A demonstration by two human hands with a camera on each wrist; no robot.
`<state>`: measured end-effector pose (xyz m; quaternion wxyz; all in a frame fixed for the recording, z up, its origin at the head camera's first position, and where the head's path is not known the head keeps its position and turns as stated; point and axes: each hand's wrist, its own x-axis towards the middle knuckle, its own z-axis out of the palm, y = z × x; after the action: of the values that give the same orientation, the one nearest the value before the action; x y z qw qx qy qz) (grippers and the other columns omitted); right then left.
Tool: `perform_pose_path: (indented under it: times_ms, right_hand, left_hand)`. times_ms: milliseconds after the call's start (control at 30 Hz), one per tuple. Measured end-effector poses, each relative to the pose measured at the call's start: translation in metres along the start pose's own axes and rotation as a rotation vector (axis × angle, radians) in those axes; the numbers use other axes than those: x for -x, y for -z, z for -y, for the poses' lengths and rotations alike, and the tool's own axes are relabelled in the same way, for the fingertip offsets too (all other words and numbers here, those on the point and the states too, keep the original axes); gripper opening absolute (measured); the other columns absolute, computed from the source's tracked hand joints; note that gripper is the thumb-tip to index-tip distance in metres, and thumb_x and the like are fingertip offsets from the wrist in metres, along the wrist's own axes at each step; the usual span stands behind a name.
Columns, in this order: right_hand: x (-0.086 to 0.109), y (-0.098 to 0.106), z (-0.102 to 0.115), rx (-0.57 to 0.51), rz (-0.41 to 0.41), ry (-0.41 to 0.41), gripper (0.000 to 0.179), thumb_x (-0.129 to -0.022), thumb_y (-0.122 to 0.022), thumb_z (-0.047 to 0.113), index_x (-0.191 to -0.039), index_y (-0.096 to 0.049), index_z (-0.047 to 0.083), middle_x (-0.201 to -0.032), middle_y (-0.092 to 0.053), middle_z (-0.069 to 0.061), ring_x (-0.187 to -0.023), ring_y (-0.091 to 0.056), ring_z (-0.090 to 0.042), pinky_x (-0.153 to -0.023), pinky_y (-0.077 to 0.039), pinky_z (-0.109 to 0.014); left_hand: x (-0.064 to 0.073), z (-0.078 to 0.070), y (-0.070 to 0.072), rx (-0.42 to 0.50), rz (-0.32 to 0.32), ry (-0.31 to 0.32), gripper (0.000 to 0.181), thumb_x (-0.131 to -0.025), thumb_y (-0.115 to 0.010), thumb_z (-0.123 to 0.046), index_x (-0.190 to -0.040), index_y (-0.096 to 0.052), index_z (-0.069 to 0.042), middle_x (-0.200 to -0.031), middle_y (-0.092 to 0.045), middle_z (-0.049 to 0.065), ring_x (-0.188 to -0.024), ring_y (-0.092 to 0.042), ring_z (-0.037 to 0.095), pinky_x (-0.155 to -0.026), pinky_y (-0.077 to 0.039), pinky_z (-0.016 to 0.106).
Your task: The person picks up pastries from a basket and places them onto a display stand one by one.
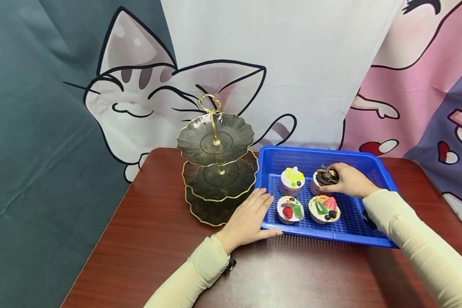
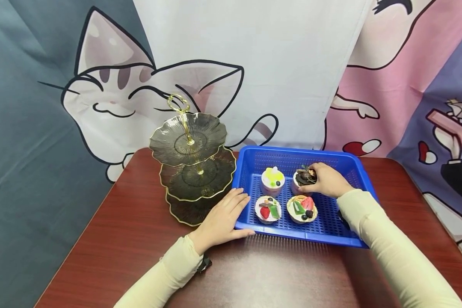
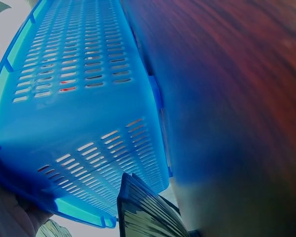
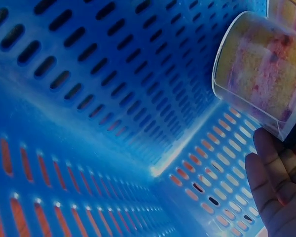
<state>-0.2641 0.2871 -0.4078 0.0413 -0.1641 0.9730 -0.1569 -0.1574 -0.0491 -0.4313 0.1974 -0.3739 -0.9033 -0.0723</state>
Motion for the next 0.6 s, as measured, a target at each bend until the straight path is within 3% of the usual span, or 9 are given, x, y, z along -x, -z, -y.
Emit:
perform_pose_path:
  times_ms: [267, 600]
  right_hand:
    - [0.002, 0.013, 0.004, -0.009, -0.002, -0.018, 0.088, -0.073, -0.076, 0.057, -0.123, -0.052, -0.01, -0.113, -0.06, -0.028, -0.102, -0.059, -0.039, -0.091, -0.048, -0.06]
    - [0.005, 0.035, 0.017, 0.047, -0.07, 0.082, 0.07, -0.073, -0.08, 0.044, -0.114, -0.058, -0.009, -0.101, -0.065, -0.021, -0.088, -0.061, -0.03, -0.08, -0.052, -0.051]
  left_hand:
    - [0.001, -0.001, 0.0, -0.012, 0.009, 0.006, 0.085, -0.079, -0.059, -0.071, -0.132, -0.056, -0.005, -0.133, -0.059, 0.008, -0.136, -0.044, 0.024, -0.121, -0.026, 0.032]
    - [0.0, -0.001, 0.002, -0.015, 0.024, 0.01, 0.084, -0.079, -0.058, -0.071, -0.132, -0.055, -0.006, -0.134, -0.059, 0.008, -0.137, -0.043, 0.024, -0.121, -0.026, 0.032]
